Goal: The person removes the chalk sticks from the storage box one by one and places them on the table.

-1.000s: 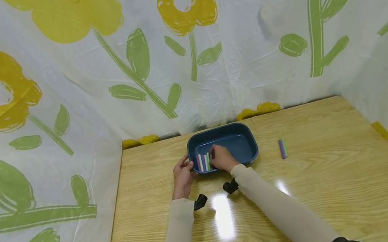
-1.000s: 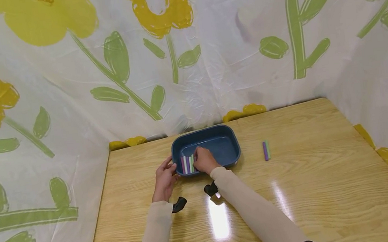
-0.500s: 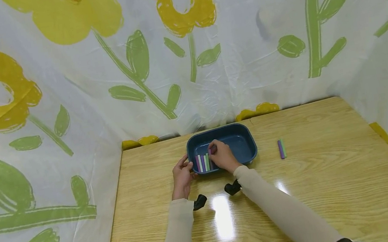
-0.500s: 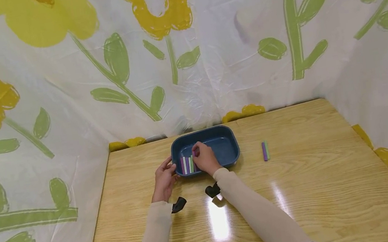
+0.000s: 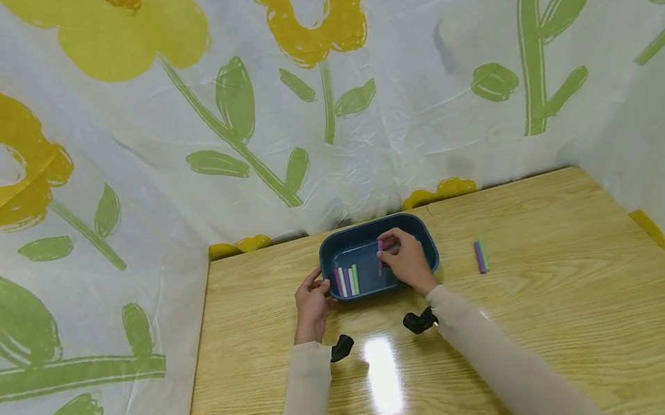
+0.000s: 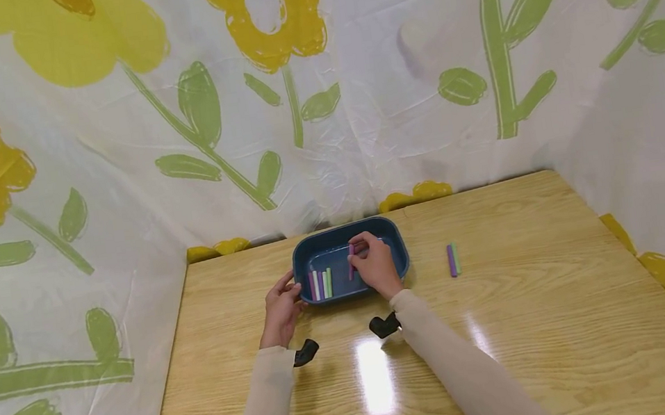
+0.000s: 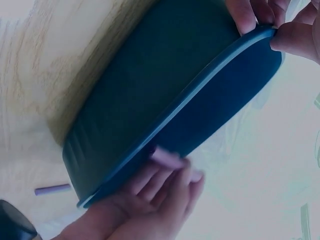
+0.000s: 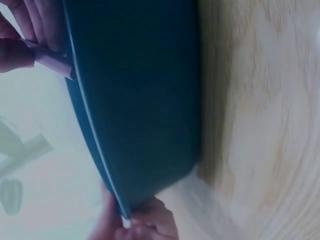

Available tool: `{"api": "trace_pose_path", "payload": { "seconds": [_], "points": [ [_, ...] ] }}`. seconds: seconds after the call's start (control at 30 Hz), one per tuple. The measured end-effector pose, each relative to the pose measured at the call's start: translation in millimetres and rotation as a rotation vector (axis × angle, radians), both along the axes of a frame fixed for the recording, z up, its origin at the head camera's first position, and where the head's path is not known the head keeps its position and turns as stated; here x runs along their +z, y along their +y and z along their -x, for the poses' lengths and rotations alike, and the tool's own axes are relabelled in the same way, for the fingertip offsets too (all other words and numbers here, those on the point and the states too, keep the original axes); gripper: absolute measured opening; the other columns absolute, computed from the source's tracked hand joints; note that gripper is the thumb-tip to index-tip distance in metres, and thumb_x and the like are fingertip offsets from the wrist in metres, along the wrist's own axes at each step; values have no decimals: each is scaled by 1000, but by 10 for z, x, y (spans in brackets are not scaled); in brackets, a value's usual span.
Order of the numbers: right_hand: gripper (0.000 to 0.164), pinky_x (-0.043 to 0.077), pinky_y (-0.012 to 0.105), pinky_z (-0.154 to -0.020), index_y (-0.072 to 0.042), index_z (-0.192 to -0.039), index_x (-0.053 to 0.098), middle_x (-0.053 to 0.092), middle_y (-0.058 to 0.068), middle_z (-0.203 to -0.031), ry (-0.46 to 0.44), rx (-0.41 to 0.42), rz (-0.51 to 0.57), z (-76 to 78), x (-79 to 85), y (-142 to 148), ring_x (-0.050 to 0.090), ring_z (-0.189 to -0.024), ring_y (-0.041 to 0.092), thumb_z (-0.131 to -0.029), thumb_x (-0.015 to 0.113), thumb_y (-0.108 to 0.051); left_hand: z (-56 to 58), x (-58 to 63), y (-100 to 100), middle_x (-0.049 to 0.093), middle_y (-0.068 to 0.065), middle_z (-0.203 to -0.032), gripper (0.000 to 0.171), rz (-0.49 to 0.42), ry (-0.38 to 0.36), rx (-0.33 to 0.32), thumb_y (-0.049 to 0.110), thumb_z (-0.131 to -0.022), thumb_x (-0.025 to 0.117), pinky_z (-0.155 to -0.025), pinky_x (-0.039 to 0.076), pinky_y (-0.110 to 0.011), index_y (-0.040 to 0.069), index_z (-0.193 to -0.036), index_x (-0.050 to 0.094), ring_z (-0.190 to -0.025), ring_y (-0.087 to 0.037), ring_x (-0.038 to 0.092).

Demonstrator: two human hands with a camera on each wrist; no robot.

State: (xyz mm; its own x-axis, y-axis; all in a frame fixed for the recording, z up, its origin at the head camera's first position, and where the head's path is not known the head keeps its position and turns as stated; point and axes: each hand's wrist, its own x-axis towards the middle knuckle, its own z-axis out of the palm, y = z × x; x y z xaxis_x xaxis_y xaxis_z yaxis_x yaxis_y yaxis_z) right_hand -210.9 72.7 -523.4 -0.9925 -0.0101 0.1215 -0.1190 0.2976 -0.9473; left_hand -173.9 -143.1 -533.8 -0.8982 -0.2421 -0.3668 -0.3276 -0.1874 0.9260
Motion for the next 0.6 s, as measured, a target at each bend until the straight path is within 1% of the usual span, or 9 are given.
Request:
{"api": "trace_pose_path", "payload": {
  "seconds": [0.13, 0.2, 0.3, 0.43, 0.53, 0.6],
  "points": [
    [29, 63, 31, -74, 8, -124, 66, 69, 25, -109, -2, -19, 45, -28, 57, 217, 73, -85, 34, -96, 72, 7, -4, -5, 3, 50, -6, -106, 44, 6, -8, 3, -1, -107, 54, -69, 51, -27, 4, -151, 57, -89, -20, 55],
    [29, 63, 29, -75, 9, -125, 65, 69, 27, -109, 0, -34, 71, -37, 81, 332, 73, -85, 32, -97, 71, 7, -7, -4, 3, 51, -6, -106, 44, 9, -9, 0, 0, -108, 54, -69, 51, -26, 4, -151, 57, -89, -20, 55],
    [29, 62, 23, -74, 10, -126, 64, 67, 28, -110, -3, -57, 97, -45, 83, 505, 71, -82, 22, -98, 69, 8, -9, -1, 3, 51, -6, -107, 44, 7, -7, -4, 0, -108, 54, -69, 50, -26, 4, -151, 56, -89, -19, 54],
    [30, 59, 17, -73, 10, -129, 64, 66, 29, -114, -13, -96, 110, -45, 54, 720, 67, -79, 5, -99, 69, 6, -8, -3, 3, 51, -6, -107, 44, 1, -8, -4, 0, -108, 54, -69, 50, -27, 4, -151, 57, -89, -19, 54],
    [31, 60, 19, -73, 8, -131, 64, 65, 29, -116, -27, -122, 122, -55, 35, 865, 65, -78, 0, -100, 69, 4, -5, -6, 5, 51, -5, -106, 43, -1, -6, -3, 0, -108, 54, -70, 50, -28, 4, -151, 57, -89, -20, 54],
    [33, 62, 24, -75, 8, -132, 63, 64, 29, -118, -39, -136, 143, -67, 27, 952, 66, -78, 0, -100, 69, 4, -6, -2, 8, 51, -5, -106, 44, -1, -6, -3, 0, -108, 54, -69, 50, -28, 3, -151, 56, -89, -20, 55]
  ]
}}
